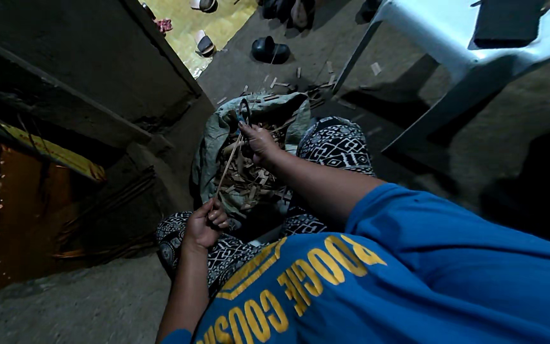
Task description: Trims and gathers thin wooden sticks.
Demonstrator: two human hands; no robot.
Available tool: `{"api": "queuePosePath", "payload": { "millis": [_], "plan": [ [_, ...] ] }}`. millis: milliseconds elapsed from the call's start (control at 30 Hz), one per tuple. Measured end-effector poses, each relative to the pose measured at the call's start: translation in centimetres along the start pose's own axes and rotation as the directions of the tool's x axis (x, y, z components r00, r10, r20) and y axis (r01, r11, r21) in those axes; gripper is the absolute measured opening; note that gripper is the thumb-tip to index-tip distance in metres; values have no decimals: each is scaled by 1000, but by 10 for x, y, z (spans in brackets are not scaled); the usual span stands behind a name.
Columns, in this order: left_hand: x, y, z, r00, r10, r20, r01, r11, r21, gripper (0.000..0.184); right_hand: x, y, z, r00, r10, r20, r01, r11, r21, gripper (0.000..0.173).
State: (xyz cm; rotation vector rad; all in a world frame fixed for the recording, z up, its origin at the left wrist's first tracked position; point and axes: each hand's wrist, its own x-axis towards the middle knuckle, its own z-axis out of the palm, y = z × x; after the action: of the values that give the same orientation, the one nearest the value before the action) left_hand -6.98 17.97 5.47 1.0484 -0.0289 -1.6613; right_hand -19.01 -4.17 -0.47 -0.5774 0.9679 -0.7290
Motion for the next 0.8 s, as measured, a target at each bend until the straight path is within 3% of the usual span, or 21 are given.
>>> {"api": "queuePosePath", "payload": {
  "millis": [133, 267, 433, 600, 800],
  "plan": [
    [1, 1, -6, 996, 6, 86, 4, 993, -118, 34, -4, -7, 0, 998, -16, 56, 15, 1000, 26, 30],
    [2, -2, -4, 995, -6, 96, 7, 1000, -18, 22, -9, -9, 2, 997, -79, 16, 81, 989, -125, 37],
    [5, -4, 6, 998, -2, 70, 1, 1000, 19, 28, -21, -4, 6, 996, -87, -14, 79, 952, -296, 41],
    [11, -1, 9, 1000, 10, -24, -10, 1000, 13, 38, -17, 1, 7, 997, -75, 2, 74, 984, -160, 43],
    [17, -2, 8, 997, -5, -71, 4, 1000, -20, 41, -23, 0, 6, 985, -156, 79, 170, 959, -225, 37]
  ]
}}
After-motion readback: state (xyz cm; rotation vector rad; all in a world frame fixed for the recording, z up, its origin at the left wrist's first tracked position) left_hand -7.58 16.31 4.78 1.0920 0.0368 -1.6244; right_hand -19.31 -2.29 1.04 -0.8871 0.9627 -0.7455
